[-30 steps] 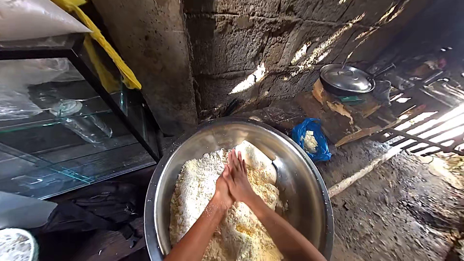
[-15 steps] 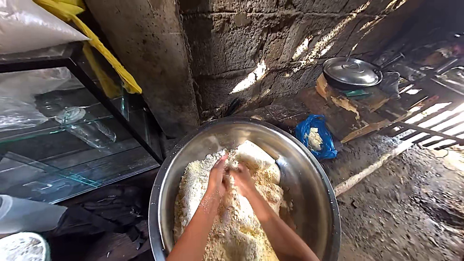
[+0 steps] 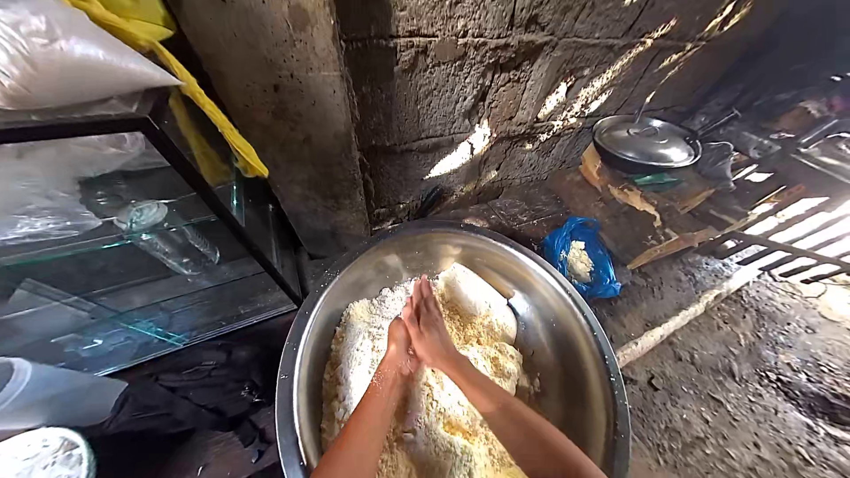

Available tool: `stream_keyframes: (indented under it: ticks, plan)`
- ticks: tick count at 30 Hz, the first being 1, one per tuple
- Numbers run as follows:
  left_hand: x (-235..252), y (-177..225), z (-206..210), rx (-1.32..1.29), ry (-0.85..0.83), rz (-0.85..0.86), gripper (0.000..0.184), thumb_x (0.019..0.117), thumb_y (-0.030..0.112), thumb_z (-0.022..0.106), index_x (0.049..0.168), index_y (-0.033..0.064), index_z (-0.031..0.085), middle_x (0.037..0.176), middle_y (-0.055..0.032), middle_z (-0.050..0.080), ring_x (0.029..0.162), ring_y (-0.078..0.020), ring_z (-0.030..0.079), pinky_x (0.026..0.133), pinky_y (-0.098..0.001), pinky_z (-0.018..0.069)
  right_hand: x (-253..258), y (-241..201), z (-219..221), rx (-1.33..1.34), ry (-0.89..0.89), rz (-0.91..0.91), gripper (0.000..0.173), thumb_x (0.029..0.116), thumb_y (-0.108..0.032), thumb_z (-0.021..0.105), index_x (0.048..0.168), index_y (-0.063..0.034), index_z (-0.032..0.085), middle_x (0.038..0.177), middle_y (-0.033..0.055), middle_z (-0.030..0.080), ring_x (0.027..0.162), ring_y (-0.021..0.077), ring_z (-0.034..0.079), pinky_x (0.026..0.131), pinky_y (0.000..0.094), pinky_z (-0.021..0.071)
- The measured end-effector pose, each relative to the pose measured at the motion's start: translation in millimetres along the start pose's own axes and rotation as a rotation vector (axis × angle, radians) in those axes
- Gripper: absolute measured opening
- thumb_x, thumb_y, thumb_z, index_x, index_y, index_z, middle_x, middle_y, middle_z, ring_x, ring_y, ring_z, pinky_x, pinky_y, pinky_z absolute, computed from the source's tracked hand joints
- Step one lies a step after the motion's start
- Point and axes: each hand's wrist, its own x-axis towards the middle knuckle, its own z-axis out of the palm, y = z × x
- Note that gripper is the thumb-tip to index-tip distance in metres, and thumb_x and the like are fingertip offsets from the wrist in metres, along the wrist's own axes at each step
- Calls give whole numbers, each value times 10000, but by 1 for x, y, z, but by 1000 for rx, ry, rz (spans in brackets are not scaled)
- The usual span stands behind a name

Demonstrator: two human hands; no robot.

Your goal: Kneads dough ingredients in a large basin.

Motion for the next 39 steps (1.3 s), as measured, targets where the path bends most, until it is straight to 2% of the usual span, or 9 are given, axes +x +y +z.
stream_keyframes:
  ticks: [3, 6, 11, 14, 21, 25, 30, 34, 39]
  plan:
    - [-5, 0, 4, 55, 11, -59, 470, 1116, 400, 220, 1094, 112, 591, 856, -36, 659, 748, -132, 650, 636, -326, 557, 18, 7, -3, 6, 26, 43, 750, 1088, -471, 206, 1595, 81, 195, 1683, 270, 138, 1584, 378, 98, 1295, 517, 83]
    - [16, 16, -21, 27, -254, 90, 572, 1111, 347, 107, 1525, 35, 348, 1401, -101, 572, 1242, -144, 583, 1038, -366, 509, -4, -7, 13, 16, -17, -134, 829, 1058, -565, 133, 1605, 52, 213, 1687, 238, 172, 1584, 379, 102, 1255, 645, 37]
    - [-1, 21, -1, -7, -72, 27, 488, 1118, 388, 173, 1188, 117, 573, 967, -35, 682, 891, -124, 667, 764, -327, 569, 33, -11, 2, -121, -132, 25, 798, 1071, -572, 131, 1618, 2, 223, 1711, 167, 135, 1596, 329, 52, 1283, 549, 10]
    - [20, 34, -29, -147, -268, -18, 674, 1082, 500, 99, 1523, 66, 367, 1452, -145, 546, 1310, -257, 553, 1050, -481, 494, 21, -29, 11, -82, -171, -82, 811, 1043, -618, 70, 1648, -93, 200, 1724, 97, 136, 1599, 299, 45, 1237, 662, -18]
    - [23, 62, -27, -31, 75, 136, 320, 1117, 241, 351, 1301, 40, 518, 1106, -107, 651, 963, -174, 654, 823, -359, 575, 108, -3, 4, -313, -266, 169, 669, 1099, -500, 267, 1466, 2, 514, 1551, 223, 455, 1465, 395, 393, 1185, 591, 317]
    - [32, 80, -37, -87, 195, 200, 208, 1079, 112, 423, 1204, -8, 538, 882, -94, 600, 742, -173, 615, 701, -315, 565, 137, 45, 32, -453, -392, 381, 750, 995, -452, 606, 1536, 18, 383, 1580, 353, 287, 1434, 550, 335, 1050, 685, 427]
    - [33, 82, -42, 33, 184, 329, 345, 975, -155, 435, 1307, -95, 503, 1088, -142, 624, 896, -167, 636, 842, -298, 556, 126, 49, 39, 166, -519, 57, 254, 944, 5, 592, 1184, 28, 670, 1115, 175, 690, 1036, 249, 658, 947, 439, 530]
    - [25, 86, -34, 65, 196, 402, 221, 1022, -75, 481, 1231, -80, 555, 981, -119, 692, 781, -133, 685, 717, -252, 588, 122, 21, 14, 270, -385, 58, 221, 994, -110, 587, 1150, -7, 705, 1085, 117, 712, 968, 167, 664, 899, 384, 536]
    - [19, 96, -35, 82, 167, 260, 425, 1121, 369, 330, 924, 70, 558, 518, 63, 372, 358, -38, 319, 352, -181, 320, 117, 0, -6, 499, -112, 343, 543, 1093, -446, 438, 805, -23, 621, 618, 20, 517, 507, 101, 469, 518, 276, 428]
